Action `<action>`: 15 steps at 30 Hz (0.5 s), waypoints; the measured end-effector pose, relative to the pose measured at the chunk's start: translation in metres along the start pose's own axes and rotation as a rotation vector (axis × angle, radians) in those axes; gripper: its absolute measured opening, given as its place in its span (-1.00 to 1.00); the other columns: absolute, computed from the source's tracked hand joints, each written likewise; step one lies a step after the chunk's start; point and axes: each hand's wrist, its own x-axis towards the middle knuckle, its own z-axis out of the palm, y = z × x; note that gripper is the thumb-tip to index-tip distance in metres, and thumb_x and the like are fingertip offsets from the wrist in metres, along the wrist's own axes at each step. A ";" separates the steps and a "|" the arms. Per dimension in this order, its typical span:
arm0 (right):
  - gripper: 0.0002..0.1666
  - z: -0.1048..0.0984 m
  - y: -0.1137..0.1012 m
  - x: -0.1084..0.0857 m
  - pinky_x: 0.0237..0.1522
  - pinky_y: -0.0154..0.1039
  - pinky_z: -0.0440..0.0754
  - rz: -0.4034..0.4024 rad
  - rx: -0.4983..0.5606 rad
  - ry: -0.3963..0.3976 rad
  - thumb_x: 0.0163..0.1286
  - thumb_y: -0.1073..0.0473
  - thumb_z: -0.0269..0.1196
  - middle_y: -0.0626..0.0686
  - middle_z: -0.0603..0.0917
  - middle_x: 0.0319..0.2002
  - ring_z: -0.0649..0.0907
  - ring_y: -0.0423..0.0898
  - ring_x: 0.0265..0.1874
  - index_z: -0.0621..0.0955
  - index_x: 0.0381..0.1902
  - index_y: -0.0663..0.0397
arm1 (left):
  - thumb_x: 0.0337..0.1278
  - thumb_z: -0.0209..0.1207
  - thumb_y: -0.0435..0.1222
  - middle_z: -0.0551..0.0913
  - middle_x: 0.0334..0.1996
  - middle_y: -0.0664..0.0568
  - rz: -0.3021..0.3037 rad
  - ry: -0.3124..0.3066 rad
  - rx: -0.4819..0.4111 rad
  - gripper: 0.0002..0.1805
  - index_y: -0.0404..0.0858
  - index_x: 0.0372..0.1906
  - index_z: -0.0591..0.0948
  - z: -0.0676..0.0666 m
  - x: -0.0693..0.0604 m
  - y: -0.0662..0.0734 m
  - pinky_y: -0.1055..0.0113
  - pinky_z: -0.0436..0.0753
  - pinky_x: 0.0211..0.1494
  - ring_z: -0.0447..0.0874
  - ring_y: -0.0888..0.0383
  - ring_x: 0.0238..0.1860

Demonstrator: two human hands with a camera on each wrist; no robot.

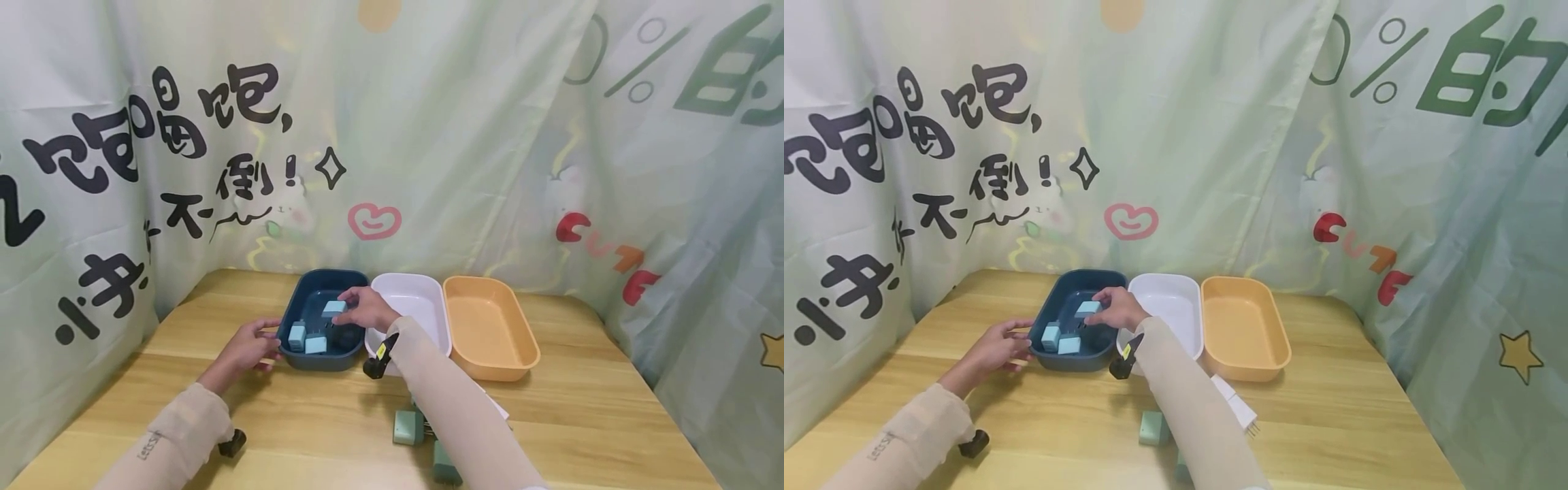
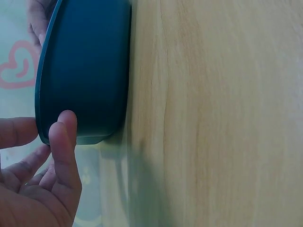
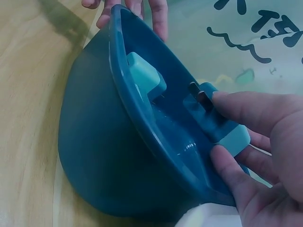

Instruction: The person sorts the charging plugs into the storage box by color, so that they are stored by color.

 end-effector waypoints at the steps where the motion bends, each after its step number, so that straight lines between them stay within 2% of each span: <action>1: -0.48 0.000 0.000 0.000 -0.01 -0.20 0.58 -0.002 -0.001 0.001 0.03 0.08 0.53 0.02 0.60 -0.01 0.58 -0.06 -0.08 0.63 -0.02 -0.01 | 0.31 -0.01 -0.46 0.45 0.17 -0.38 0.000 0.001 0.000 -0.45 -0.33 0.39 0.27 0.000 0.000 0.000 0.19 0.65 -0.37 0.64 0.03 -0.28; 15: -0.49 0.002 0.001 -0.003 0.00 -0.20 0.58 -0.016 0.001 0.003 0.08 0.07 0.50 0.01 0.61 -0.01 0.58 -0.06 -0.05 0.63 0.00 0.01 | 0.31 -0.04 -0.47 0.47 0.16 -0.38 -0.003 0.004 0.011 -0.46 -0.34 0.39 0.27 0.001 -0.002 0.001 0.19 0.64 -0.37 0.65 0.03 -0.29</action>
